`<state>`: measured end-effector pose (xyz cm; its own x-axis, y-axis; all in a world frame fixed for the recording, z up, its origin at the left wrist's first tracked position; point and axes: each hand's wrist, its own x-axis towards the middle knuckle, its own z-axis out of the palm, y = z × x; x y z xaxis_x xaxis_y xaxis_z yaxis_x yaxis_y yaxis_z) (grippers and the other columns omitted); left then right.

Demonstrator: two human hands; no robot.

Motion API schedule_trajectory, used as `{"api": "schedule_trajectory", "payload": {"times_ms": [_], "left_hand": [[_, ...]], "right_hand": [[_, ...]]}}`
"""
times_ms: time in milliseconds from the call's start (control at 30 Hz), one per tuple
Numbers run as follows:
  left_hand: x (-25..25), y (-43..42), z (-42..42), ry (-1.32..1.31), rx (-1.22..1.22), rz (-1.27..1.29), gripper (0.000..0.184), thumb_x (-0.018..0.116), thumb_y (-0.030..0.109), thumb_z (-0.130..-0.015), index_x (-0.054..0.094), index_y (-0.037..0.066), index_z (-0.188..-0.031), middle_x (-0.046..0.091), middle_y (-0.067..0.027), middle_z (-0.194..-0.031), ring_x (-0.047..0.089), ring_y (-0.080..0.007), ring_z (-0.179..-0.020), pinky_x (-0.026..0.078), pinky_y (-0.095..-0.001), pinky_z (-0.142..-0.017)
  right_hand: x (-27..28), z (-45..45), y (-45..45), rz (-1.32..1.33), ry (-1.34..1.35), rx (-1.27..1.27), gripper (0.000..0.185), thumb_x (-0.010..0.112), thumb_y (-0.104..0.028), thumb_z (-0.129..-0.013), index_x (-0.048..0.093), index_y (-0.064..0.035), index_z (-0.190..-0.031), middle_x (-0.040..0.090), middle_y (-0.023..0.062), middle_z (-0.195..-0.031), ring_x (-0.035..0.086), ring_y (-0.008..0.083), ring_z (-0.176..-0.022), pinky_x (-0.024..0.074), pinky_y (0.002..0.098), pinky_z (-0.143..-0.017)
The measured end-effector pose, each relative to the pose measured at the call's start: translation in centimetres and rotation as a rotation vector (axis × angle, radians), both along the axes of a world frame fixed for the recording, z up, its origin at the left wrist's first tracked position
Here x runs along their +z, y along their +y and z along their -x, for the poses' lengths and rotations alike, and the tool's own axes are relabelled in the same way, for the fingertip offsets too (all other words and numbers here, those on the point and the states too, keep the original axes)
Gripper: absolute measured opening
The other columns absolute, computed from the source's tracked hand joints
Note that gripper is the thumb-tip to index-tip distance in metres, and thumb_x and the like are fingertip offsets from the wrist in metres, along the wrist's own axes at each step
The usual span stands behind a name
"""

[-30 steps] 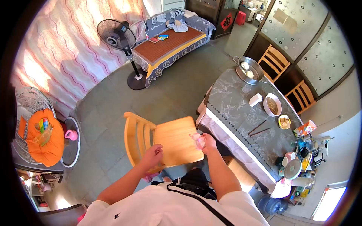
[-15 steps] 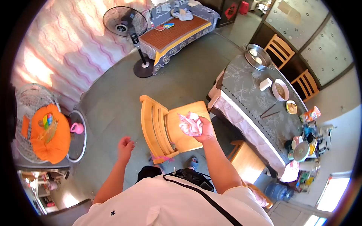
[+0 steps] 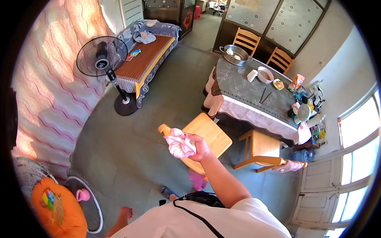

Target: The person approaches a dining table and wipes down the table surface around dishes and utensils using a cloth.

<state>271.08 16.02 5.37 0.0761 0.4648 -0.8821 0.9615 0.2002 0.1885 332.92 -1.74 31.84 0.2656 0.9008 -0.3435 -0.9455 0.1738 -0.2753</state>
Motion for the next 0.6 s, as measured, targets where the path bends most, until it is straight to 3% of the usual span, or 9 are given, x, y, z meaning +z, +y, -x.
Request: {"api": "schedule_trajectory", "payload": {"times_ms": [33,133,233,367,467,600], "left_hand": [[0.9,0.7,0.5,0.010,0.239,-0.003,0.017,0.061,0.017,-0.094,0.069,0.002,-0.092,0.061,-0.0143,-0.066,0.065,-0.0251,-0.057,0.050,-0.0414,-0.045],[0.6,4.8,0.9,-0.179,0.372,-0.026,0.019,0.063,0.013,-0.093,0.068,0.001,-0.106,0.065,-0.0129,-0.072,0.066,-0.0231,-0.060,0.050,-0.0391,-0.047],[3.4,8.8,-5.3,-0.292,0.400,-0.116,0.034,0.066,0.010,-0.090,0.063,0.000,-0.123,0.068,-0.0119,-0.082,0.068,-0.0221,-0.065,0.051,-0.0365,-0.050],[7.2,15.3,-14.8,-0.459,0.301,-0.069,0.051,0.071,0.010,-0.088,0.057,0.001,-0.137,0.069,-0.0123,-0.094,0.070,-0.0207,-0.074,0.054,-0.0338,-0.057],[10.4,21.0,-20.5,-0.557,0.192,-0.091,0.050,0.073,0.014,-0.089,0.058,0.001,-0.135,0.072,-0.0113,-0.098,0.071,-0.0202,-0.078,0.057,-0.0326,-0.064],[10.5,31.2,-24.2,-0.558,0.106,-0.137,0.051,0.074,0.014,-0.089,0.057,0.001,-0.136,0.071,-0.0117,-0.099,0.070,-0.0192,-0.080,0.057,-0.0327,-0.065]], "right_hand": [[0.1,0.3,1.1,-0.017,-0.012,-0.002,0.053,0.062,-0.025,-0.094,0.055,-0.0011,-0.142,0.066,0.0185,-0.136,0.066,0.0352,-0.123,0.0513,0.0492,-0.111],[0.3,0.8,4.5,-0.068,-0.071,-0.033,0.054,0.061,-0.025,-0.094,0.054,-0.0009,-0.143,0.065,0.0182,-0.139,0.065,0.0354,-0.125,0.0500,0.0496,-0.112],[1.1,0.6,7.7,-0.107,-0.072,-0.084,0.055,0.060,-0.023,-0.093,0.054,0.0000,-0.143,0.064,0.0196,-0.140,0.064,0.0365,-0.127,0.0491,0.0500,-0.113],[1.0,-1.4,13.4,-0.186,-0.101,-0.127,0.057,0.058,-0.022,-0.091,0.053,0.0020,-0.143,0.063,0.0223,-0.140,0.063,0.0371,-0.127,0.0487,0.0489,-0.114],[0.4,-4.4,18.3,-0.212,-0.143,-0.181,0.057,0.057,-0.025,-0.093,0.053,0.0028,-0.143,0.063,0.0213,-0.141,0.063,0.0366,-0.129,0.0480,0.0491,-0.114],[1.0,-9.4,24.7,-0.270,-0.163,-0.265,0.060,0.056,-0.030,-0.096,0.052,0.0030,-0.146,0.062,0.0216,-0.145,0.061,0.0367,-0.132,0.0462,0.0501,-0.116]]}}
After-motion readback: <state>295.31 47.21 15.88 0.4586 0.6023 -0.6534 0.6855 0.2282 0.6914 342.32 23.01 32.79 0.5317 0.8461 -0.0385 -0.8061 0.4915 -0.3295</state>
